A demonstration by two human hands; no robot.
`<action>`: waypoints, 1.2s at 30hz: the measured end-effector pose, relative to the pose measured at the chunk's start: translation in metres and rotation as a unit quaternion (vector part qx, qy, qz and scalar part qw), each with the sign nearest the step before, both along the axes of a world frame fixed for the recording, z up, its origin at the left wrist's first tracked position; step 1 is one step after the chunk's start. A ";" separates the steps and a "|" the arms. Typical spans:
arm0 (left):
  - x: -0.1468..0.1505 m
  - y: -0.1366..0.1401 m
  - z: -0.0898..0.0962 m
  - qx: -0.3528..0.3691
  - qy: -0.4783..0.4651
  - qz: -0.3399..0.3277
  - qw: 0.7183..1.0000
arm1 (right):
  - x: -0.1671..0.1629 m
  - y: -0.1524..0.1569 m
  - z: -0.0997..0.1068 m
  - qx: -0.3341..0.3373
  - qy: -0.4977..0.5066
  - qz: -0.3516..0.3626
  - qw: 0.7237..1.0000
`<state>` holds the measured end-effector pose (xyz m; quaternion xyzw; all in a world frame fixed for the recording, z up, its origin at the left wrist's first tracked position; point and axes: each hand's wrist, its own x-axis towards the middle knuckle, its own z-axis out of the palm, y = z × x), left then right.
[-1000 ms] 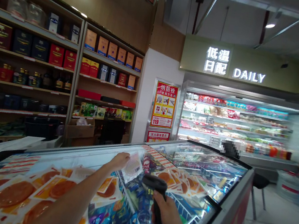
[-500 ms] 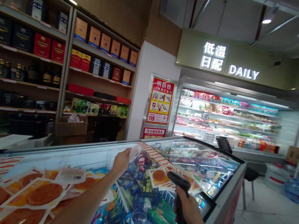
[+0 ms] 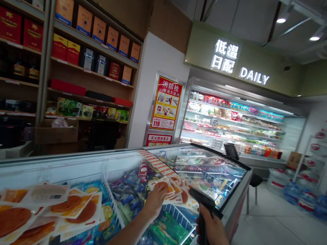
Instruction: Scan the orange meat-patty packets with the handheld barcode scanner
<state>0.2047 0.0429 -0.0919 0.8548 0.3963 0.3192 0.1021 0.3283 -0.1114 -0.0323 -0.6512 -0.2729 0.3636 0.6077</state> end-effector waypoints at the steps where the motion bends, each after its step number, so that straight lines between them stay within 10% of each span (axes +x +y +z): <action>1: -0.001 0.000 0.001 -0.003 0.011 -0.003 1.000 | 0.000 0.000 -0.001 -0.002 -0.003 -0.004 1.000; 7: -0.048 -0.009 0.021 -0.003 0.066 0.035 0.997 | -0.014 0.000 -0.001 -0.006 -0.011 0.031 0.999; 19: -0.236 -0.057 0.062 -0.040 0.171 0.240 0.955 | -0.096 -0.017 -0.002 -0.001 -0.005 0.168 0.986; 36: -0.240 -0.075 0.058 -0.054 0.225 0.211 0.950 | -0.118 -0.036 0.005 0.008 -0.019 0.223 0.975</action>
